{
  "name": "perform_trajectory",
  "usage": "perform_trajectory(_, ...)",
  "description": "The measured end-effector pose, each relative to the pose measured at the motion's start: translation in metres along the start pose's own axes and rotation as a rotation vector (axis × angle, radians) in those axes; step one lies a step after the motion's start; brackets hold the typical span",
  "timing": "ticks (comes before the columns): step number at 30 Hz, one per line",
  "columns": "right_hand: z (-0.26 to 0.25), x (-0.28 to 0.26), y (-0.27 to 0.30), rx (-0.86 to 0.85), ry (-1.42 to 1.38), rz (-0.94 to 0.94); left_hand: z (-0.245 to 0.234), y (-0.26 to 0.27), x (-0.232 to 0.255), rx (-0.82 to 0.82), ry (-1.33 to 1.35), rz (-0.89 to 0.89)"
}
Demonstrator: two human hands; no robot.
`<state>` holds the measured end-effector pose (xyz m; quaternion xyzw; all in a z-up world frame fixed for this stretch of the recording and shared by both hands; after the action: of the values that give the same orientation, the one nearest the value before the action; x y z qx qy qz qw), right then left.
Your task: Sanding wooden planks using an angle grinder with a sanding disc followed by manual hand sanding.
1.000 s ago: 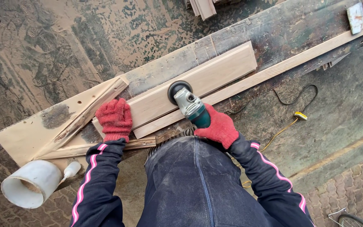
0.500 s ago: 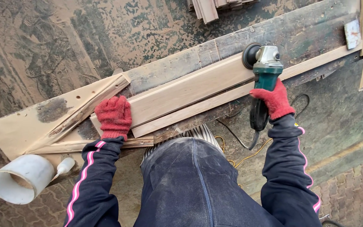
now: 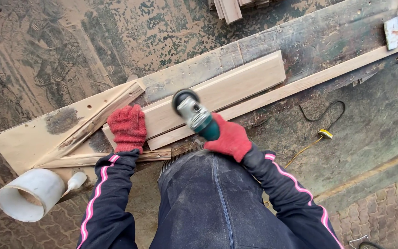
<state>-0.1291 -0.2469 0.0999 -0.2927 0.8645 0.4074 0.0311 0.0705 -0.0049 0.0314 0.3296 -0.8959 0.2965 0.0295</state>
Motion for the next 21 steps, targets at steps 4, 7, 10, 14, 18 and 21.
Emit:
perform_trajectory(4,0.011,-0.006,0.002,-0.026,0.049,-0.052,-0.002,-0.005,0.002,0.019,0.030,0.015)
perform_trajectory(7,-0.016,0.014,-0.001,0.025,-0.087,0.021,-0.007,-0.002,0.001,0.029,0.050,0.014)
perform_trajectory(10,-0.056,0.057,-0.006,0.213,-0.333,0.169,-0.006,-0.004,0.003,0.035,0.056,0.006)
perform_trajectory(14,-0.077,0.118,-0.025,0.411,-0.446,0.196,-0.008,-0.010,-0.001,0.043,0.035,-0.013)
perform_trajectory(18,-0.072,0.114,-0.018,0.456,-0.599,0.213,-0.015,-0.017,0.003,0.060,0.027,-0.011)
perform_trajectory(21,-0.053,0.075,0.001,0.364,-0.490,0.197,-0.023,-0.018,0.003,0.059,0.020,-0.007)
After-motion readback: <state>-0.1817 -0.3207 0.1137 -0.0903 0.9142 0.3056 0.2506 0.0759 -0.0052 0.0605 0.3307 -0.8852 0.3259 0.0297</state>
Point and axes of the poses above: each hand's wrist, its own y-axis away from the middle knuckle, its own z-axis out of the palm, x = y × z, the point moved 6 cm from there along -y, towards the middle knuckle, and after that the axes turned 13 degrees about x, right-handed, at the moved point
